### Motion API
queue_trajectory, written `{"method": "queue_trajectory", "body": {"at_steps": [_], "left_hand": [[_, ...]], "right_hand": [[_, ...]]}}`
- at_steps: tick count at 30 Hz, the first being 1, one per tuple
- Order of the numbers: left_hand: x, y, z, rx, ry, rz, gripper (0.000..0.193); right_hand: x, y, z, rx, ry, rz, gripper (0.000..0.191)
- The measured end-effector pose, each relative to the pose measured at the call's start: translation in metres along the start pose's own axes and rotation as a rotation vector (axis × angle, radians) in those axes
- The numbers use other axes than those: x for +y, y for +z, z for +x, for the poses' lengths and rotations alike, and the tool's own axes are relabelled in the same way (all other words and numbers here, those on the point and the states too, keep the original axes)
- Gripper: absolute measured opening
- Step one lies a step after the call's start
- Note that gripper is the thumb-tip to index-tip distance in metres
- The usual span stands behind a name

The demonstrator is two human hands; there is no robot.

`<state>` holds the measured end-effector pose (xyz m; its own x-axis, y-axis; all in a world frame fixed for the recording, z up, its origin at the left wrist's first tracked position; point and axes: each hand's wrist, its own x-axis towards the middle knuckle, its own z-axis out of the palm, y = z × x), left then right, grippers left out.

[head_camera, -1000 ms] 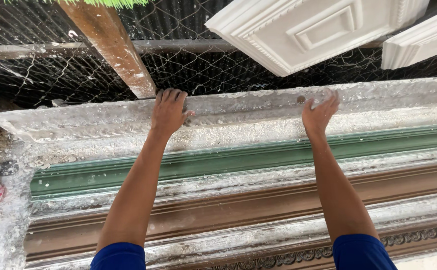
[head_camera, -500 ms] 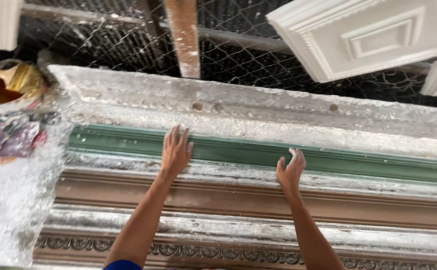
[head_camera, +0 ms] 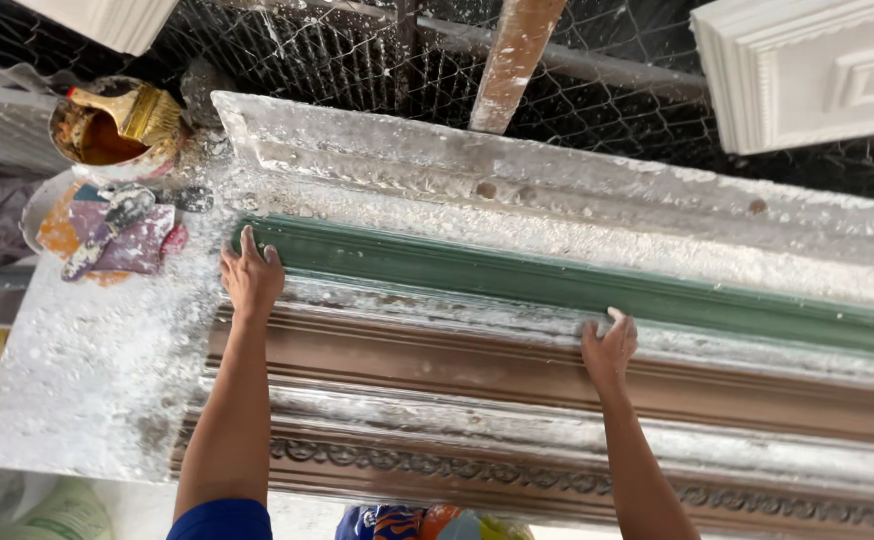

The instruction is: The person scrubs plaster dust off a large decorative molding frame using an orange brush and a sponge, positions a green strip along the molding, then applies brown paint or stain along the molded surfaces with a wide brush, working along the frame sections.

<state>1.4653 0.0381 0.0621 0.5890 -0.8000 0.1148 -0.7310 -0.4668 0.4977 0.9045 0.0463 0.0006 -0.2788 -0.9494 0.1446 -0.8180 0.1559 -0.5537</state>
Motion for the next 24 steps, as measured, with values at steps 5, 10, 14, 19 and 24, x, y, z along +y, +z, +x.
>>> {"method": "queue_trajectory", "body": {"at_steps": [5,10,14,19,24], "left_hand": [[-0.024,-0.004,0.027,-0.139,-0.107,-0.019,0.055],[-0.038,-0.006,0.052,-0.135,0.029,-0.083,0.046],[-0.052,-0.024,0.063,-0.206,0.093,-0.162,0.033],[-0.062,-0.041,0.039,-0.108,0.184,-0.108,0.031],[-0.072,-0.038,0.022,-0.153,0.105,0.037,0.028]], "right_hand": [[-0.049,0.016,-0.016,0.058,0.236,0.136,0.054],[-0.078,0.019,-0.019,0.114,0.4,0.367,0.053],[-0.084,0.01,-0.011,0.268,0.828,1.094,0.048],[-0.068,-0.002,-0.009,0.319,0.819,1.616,0.041],[-0.048,0.002,-0.025,0.365,0.936,1.154,0.025]]}}
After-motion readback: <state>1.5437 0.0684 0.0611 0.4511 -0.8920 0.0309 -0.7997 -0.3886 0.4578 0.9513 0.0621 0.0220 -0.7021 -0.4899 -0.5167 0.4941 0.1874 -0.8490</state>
